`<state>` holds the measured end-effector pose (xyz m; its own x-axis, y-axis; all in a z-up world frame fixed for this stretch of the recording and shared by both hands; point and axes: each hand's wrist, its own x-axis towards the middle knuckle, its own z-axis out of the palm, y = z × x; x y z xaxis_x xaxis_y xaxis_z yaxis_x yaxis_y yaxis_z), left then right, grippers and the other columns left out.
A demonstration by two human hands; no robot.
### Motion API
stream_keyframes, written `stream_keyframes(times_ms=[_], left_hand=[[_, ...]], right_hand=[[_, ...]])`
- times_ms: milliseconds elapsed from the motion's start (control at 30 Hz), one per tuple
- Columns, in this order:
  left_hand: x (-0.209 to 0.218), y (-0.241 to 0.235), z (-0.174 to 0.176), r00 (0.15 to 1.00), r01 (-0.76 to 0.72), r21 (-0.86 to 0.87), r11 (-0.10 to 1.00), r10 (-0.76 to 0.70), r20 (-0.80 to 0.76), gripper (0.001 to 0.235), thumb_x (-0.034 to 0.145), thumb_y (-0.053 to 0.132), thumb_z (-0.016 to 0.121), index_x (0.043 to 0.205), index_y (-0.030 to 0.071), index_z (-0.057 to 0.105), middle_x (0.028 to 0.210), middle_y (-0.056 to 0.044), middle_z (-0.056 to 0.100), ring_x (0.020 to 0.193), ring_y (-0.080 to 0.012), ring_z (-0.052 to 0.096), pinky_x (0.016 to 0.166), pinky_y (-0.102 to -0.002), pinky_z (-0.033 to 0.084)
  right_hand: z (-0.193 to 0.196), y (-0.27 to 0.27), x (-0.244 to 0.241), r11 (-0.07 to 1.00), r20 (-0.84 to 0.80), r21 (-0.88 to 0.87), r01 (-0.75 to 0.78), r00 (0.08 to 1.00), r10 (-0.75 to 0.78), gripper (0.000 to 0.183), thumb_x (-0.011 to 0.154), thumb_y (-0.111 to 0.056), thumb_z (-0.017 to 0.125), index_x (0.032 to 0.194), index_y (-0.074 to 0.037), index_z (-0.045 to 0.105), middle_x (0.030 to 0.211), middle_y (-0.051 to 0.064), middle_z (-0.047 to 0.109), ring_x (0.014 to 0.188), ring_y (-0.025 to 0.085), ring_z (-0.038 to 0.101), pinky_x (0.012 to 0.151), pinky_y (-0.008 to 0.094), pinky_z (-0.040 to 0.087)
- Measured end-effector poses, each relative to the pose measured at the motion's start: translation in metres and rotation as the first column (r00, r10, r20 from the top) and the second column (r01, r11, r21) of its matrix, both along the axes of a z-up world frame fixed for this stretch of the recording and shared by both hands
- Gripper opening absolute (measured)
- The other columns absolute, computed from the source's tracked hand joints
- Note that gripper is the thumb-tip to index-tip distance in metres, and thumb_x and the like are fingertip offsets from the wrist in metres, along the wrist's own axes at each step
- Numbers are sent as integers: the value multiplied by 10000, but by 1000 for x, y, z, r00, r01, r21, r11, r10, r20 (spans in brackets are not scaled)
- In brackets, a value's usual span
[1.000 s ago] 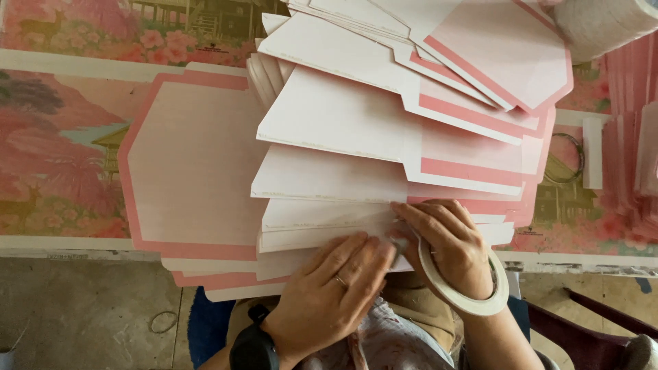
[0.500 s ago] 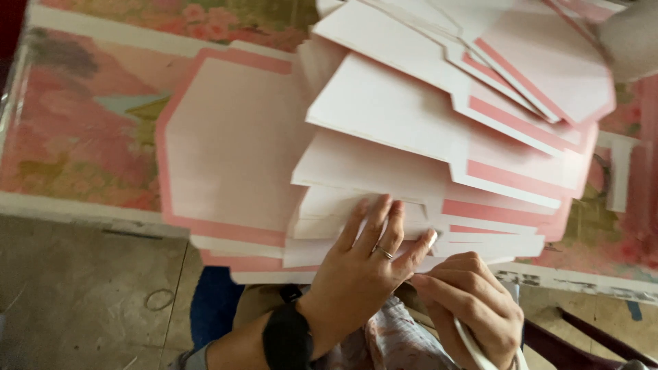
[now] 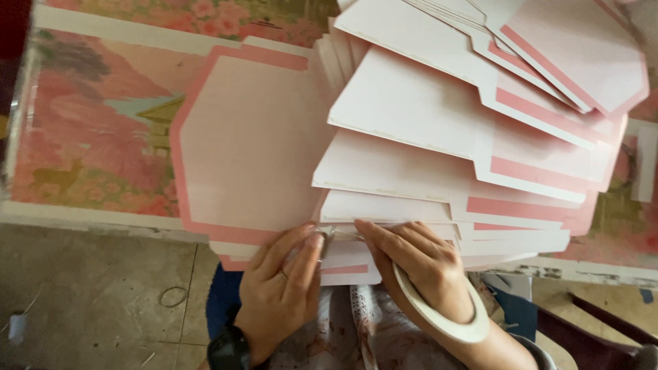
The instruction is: The person sits on the floor and applies clear tape to the edges of a stack of white paper sheets with pink borders. They use a roll of tape to seal the edges of the papers one by one.
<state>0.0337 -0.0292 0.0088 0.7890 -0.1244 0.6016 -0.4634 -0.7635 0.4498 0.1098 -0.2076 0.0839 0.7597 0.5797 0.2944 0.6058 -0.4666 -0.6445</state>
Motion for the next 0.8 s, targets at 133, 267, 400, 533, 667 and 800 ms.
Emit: stream_keyframes(times_ms=[133, 267, 400, 533, 667, 800], left_hand=[[2, -1, -3, 998, -53, 15, 998, 53, -13, 379, 915, 31, 599, 1254, -37, 445, 1023, -178, 656, 1060, -315, 620, 816, -456, 544], [-1, 1, 3, 999, -24, 32, 999, 25, -36, 436, 931, 21, 592, 1325, -15, 409, 954, -69, 725, 1083, -259, 608, 895, -429, 486], [4, -19, 16, 995, -44, 136, 990, 56, -86, 436, 929, 114, 621, 1303, 0, 428, 969, -51, 715, 1142, -208, 569, 1001, -431, 366], [26, -60, 27, 965, 216, 158, 964, -186, -184, 552, 942, 65, 423, 1460, 30, 235, 1300, -55, 649, 1356, -180, 435, 1123, -483, 244], [57, -82, 37, 951, 308, 182, 934, -307, -37, 472, 982, 3, 495, 1421, -33, 326, 1227, -173, 670, 1210, -264, 575, 1078, -427, 447], [68, -72, 35, 972, 148, 258, 955, -189, 143, 434, 945, 50, 709, 1325, 74, 500, 1088, -97, 716, 1022, -205, 673, 953, -337, 555]], right_hand=[[-2, -53, -4, 969, 161, -58, 240, 960, -228, 216, 830, 133, 644, 1028, 47, 663, 867, 166, 694, 657, 168, 630, 608, 247, 547], [-18, -76, 3, 946, 192, -112, 305, 940, -281, 221, 835, 94, 676, 1053, 55, 669, 869, 138, 697, 682, 168, 614, 633, 271, 523], [-18, -73, 8, 955, 271, -106, 279, 932, -242, 87, 840, 64, 673, 919, 28, 681, 825, 118, 689, 699, 201, 626, 686, 303, 519], [-26, -79, 12, 964, 260, -136, 229, 947, -189, 80, 879, 24, 625, 944, -22, 635, 830, 104, 611, 687, 224, 559, 669, 317, 478], [-24, -91, 7, 971, 153, -142, 191, 974, -169, 198, 875, 10, 513, 1038, 5, 625, 892, 120, 614, 753, 249, 566, 703, 349, 478], [-17, -84, 8, 951, 321, 19, 309, 899, -299, 250, 858, 138, 596, 1042, -16, 665, 1008, 148, 671, 830, 243, 615, 781, 329, 507]])
